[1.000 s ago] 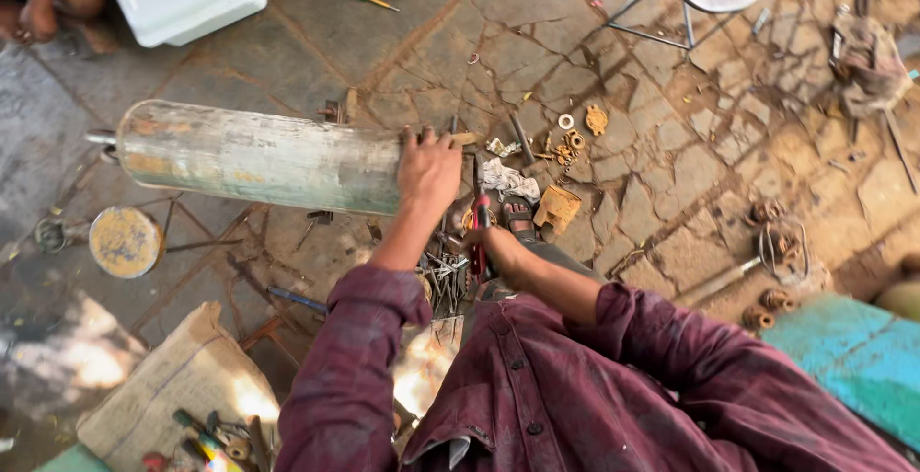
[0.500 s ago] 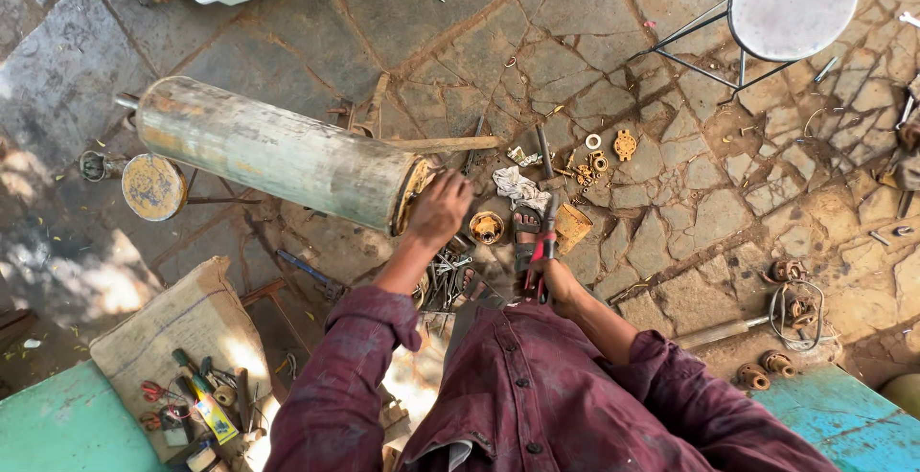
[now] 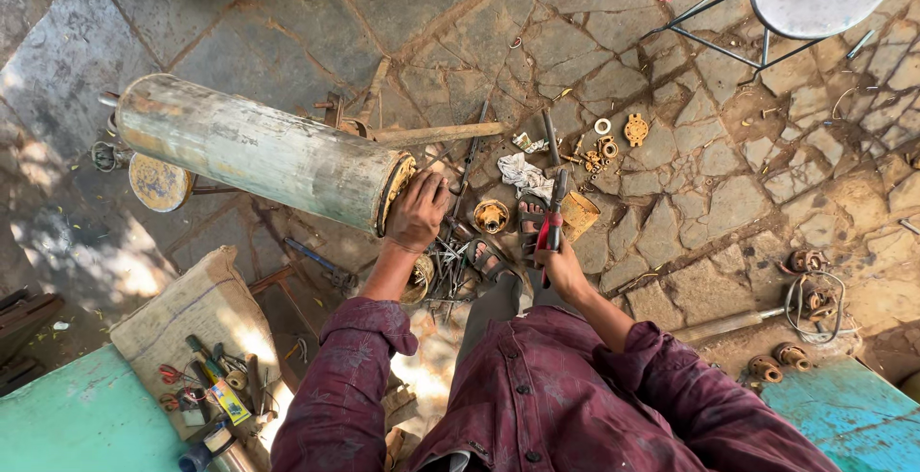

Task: The person uses a hammer to repeatedly strike a metal component attached to a large cylindrical object. The person holds the cylinder steady with one hand while striking the metal part with the other hand.

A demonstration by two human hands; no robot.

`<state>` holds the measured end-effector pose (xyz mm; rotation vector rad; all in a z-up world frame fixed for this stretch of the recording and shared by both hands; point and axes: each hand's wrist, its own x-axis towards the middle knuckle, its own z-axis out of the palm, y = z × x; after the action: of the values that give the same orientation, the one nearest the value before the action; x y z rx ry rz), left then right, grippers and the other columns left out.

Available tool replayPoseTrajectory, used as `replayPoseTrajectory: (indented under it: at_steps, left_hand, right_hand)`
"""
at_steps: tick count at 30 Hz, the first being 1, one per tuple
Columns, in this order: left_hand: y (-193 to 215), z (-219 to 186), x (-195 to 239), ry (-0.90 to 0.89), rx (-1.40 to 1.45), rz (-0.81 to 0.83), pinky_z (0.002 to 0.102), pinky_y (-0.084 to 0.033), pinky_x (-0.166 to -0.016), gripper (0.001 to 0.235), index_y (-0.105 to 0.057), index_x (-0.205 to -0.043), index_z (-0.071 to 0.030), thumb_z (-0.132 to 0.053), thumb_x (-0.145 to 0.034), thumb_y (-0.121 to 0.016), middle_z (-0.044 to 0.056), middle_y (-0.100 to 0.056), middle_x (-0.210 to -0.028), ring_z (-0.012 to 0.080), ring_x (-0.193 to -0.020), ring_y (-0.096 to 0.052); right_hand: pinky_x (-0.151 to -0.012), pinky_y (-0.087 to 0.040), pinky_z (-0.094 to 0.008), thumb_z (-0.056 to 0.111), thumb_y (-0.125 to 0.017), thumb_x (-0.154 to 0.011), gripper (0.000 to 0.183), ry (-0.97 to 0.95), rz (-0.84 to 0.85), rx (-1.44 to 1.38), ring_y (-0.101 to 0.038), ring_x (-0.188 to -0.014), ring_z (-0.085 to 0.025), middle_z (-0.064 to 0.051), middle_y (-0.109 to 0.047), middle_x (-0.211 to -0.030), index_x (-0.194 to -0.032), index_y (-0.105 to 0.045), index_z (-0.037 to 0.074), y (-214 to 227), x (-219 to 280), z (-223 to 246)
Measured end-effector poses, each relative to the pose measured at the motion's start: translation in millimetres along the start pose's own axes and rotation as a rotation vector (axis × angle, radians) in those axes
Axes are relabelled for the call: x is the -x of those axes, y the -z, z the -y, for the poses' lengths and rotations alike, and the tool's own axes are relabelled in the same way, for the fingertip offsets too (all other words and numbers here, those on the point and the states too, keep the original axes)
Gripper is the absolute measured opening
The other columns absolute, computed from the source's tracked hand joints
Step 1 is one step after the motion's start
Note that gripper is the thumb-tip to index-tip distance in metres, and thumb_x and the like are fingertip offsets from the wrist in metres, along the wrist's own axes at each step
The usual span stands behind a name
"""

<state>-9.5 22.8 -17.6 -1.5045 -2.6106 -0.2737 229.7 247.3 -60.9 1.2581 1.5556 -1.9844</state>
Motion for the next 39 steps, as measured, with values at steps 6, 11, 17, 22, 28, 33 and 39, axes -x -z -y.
replayPoseTrajectory:
  at_steps: [6, 11, 17, 22, 28, 33, 39]
  left_hand:
    - [13, -14, -25, 0.116, -0.175, 0.118, 0.045, -0.057, -0.104, 0.025, -0.069, -0.123, -0.006, -0.012, -0.105, -0.052, 0.020, -0.072, -0.122, 0.0344, -0.116, -0.069]
    - [31, -17, -52, 0.506, 0.107, 0.428, 0.047, -0.055, -0.101, 0.043, -0.067, -0.119, 0.005, -0.031, -0.112, -0.044, 0.029, -0.070, -0.114, 0.0382, -0.107, -0.070]
    - [38, -6, -50, 0.318, 0.058, 0.345, 0.047, -0.054, -0.107, 0.043, -0.072, -0.107, 0.004, -0.027, -0.110, -0.042, 0.026, -0.072, -0.115, 0.0357, -0.108, -0.072]
    - [38, 2, -44, 0.262, 0.033, 0.351, 0.044, -0.058, -0.101, 0.039, -0.074, -0.103, 0.002, -0.025, -0.113, -0.048, 0.023, -0.074, -0.112, 0.0314, -0.102, -0.074]
    - [45, -1, -46, 0.109, -0.074, 0.350, 0.043, -0.060, -0.095, 0.025, -0.076, -0.105, -0.005, -0.008, -0.105, -0.051, 0.018, -0.076, -0.110, 0.0280, -0.099, -0.074]
    - [46, -4, -46, 0.150, -0.001, 0.312, 0.044, -0.060, -0.095, 0.026, -0.075, -0.098, -0.004, -0.013, -0.104, -0.051, 0.017, -0.076, -0.106, 0.0281, -0.096, -0.075]
    - [98, -12, -66, 0.145, 0.062, 0.295, 0.045, -0.057, -0.104, 0.024, -0.074, -0.109, -0.007, -0.009, -0.098, -0.052, 0.012, -0.073, -0.117, 0.0271, -0.110, -0.070]
  right_hand:
    - [-0.063, -0.045, -0.036, 0.004, -0.064, -0.083, 0.069, 0.092, 0.151, -0.132, -0.053, -0.077, -0.019, -0.008, -0.056, -0.095, -0.146, -0.039, 0.018, -6, 7, 38]
    - [-0.098, -0.052, -0.044, 0.008, -0.068, -0.086, 0.069, 1.111, -0.038, 0.438, -0.056, -0.123, -0.032, -0.014, -0.050, -0.135, -0.148, -0.039, 0.012, 3, -31, 101]
    - [-0.118, -0.039, -0.049, 0.016, -0.090, -0.070, 0.081, 2.074, -0.089, 1.243, -0.047, -0.136, -0.026, -0.003, -0.051, -0.142, -0.140, -0.051, 0.030, 23, -109, 245]
    - [-0.123, -0.040, -0.050, 0.018, -0.084, -0.089, 0.054, 2.795, -0.199, 1.294, -0.048, -0.136, -0.017, 0.000, -0.055, -0.138, -0.132, -0.053, 0.029, -10, -121, 339]
    - [-0.122, -0.043, -0.043, 0.019, -0.074, -0.093, 0.036, 2.930, -0.080, 1.212, -0.052, -0.124, -0.013, 0.003, -0.056, -0.127, -0.124, -0.057, 0.023, -38, -72, 377]
    - [-0.119, -0.047, -0.044, 0.029, -0.066, -0.104, 0.017, 2.910, 0.001, 1.141, -0.052, -0.121, -0.013, 0.002, -0.056, -0.122, -0.117, -0.059, 0.021, -42, -63, 381]
    - [-0.103, -0.056, -0.050, 0.040, -0.066, -0.102, 0.022, 2.832, -0.207, 1.087, -0.050, -0.112, -0.014, 0.002, -0.049, -0.108, -0.110, -0.056, 0.022, -45, -85, 366]
